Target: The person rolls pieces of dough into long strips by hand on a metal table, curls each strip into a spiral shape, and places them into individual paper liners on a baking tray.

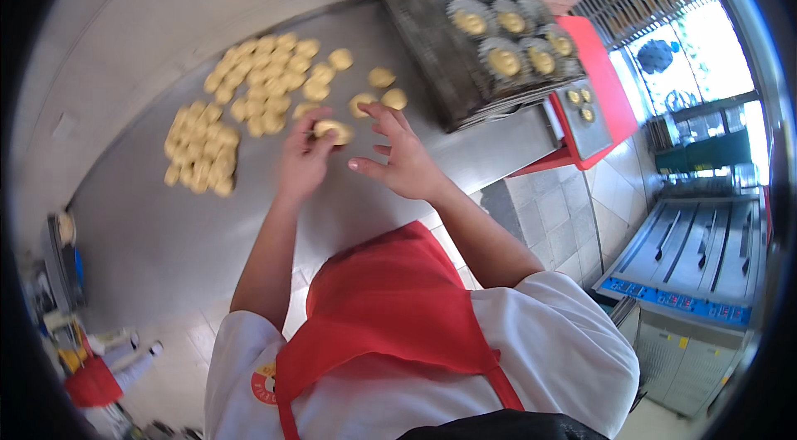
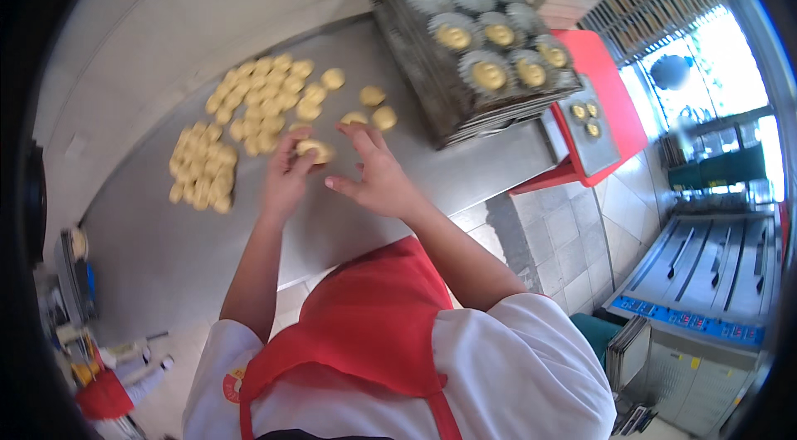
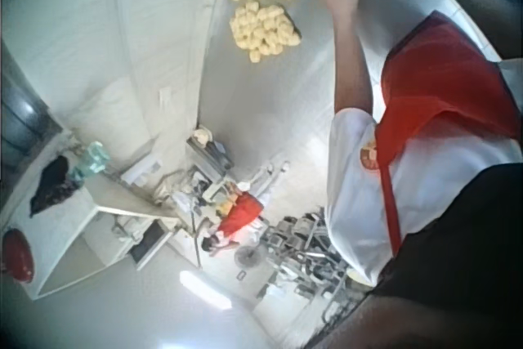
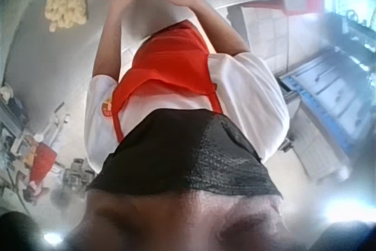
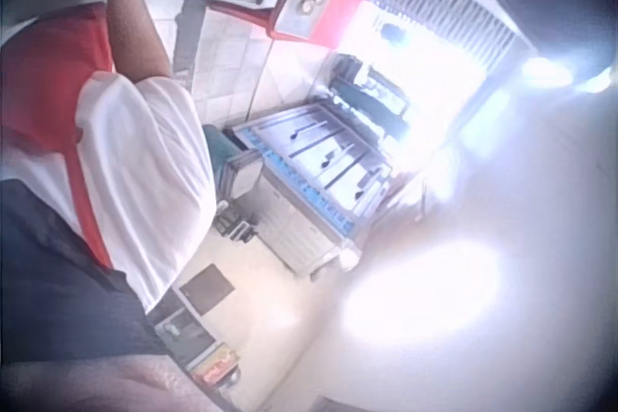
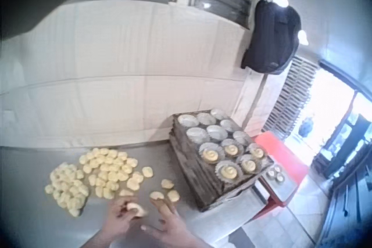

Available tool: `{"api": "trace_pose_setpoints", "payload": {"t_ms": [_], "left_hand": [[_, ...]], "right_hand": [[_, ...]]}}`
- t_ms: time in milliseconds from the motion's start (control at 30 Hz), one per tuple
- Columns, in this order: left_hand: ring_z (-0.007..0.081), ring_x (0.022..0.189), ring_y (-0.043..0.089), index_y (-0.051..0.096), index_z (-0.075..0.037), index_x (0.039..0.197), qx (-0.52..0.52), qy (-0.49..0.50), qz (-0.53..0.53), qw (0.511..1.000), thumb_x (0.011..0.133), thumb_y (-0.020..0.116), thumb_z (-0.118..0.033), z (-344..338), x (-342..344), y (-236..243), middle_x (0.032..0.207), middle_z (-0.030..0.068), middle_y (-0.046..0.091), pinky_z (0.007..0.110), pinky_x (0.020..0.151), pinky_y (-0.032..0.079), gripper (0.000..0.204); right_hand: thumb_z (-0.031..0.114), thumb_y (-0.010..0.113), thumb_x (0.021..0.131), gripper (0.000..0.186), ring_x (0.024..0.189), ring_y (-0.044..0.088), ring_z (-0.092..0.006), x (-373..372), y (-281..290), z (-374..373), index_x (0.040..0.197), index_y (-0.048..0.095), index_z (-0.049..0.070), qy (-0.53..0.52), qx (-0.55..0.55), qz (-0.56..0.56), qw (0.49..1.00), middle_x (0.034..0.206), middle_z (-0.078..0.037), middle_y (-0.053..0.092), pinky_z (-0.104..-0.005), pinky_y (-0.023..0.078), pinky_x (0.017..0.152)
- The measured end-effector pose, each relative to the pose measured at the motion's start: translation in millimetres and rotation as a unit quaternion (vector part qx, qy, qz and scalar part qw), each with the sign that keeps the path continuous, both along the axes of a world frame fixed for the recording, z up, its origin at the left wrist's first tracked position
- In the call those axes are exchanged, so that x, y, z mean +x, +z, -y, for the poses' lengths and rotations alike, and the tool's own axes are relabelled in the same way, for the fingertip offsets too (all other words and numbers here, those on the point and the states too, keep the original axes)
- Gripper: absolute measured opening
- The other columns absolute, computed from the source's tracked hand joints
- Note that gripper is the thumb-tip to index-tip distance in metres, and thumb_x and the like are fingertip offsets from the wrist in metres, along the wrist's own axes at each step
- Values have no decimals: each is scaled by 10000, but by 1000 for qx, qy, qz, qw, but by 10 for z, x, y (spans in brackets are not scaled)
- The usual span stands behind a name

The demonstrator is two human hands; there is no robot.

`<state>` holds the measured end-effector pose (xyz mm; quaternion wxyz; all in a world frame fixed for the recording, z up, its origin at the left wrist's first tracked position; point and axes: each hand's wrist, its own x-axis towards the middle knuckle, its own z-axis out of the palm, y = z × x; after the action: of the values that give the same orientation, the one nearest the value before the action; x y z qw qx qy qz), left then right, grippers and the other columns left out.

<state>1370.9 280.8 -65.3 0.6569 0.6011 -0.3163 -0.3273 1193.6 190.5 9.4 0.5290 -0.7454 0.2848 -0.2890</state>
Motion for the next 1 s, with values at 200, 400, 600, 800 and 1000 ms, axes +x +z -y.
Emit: {"api": "trace_pose_setpoints", "payload": {"t_ms": [200,400,600,800,1000], "left_hand": [[199,881,683,691,-15,1164,149,9,27,988,968,836,-281,-1582,-187,-566,967,76,677,357,795,584,361],[390,1137,626,620,-4,1335,131,147,277,940,962,810,-333,-2554,-104,-1051,1258,228,615,483,965,535,533],[371,1198,613,576,-3,1418,107,164,277,941,1017,732,-344,-2728,419,-1251,1337,209,596,465,1025,512,549],[403,1221,598,584,-18,1419,86,172,238,952,1003,732,-338,-2685,432,-1240,1342,203,606,487,1042,495,545],[480,1620,253,409,-56,1651,-14,-248,356,901,929,674,-348,-2077,-709,-945,1715,232,367,637,1303,211,823]], "right_hand": [[135,808,939,282,988,752,-309,127,-652,-1074,1211,771,71,102,7,-106,989,1146,-127,740,-439,629,889],[125,691,994,564,1446,513,-416,-227,-1580,-1895,1521,547,-10,108,-309,-284,901,1575,-249,506,-556,415,1193],[711,460,1041,1067,1650,100,-502,1143,-1902,-1129,1682,189,-97,39,-408,-432,804,1765,-331,143,-636,137,1318],[707,394,1068,1051,1641,107,-520,1427,-2035,-556,1676,167,-120,8,-436,-389,811,1765,-341,131,-617,99,1328],[497,591,1046,936,1644,103,-513,-107,-1737,-2087,1691,200,-59,185,-357,-445,801,1774,-314,128,-598,180,1321]]}}
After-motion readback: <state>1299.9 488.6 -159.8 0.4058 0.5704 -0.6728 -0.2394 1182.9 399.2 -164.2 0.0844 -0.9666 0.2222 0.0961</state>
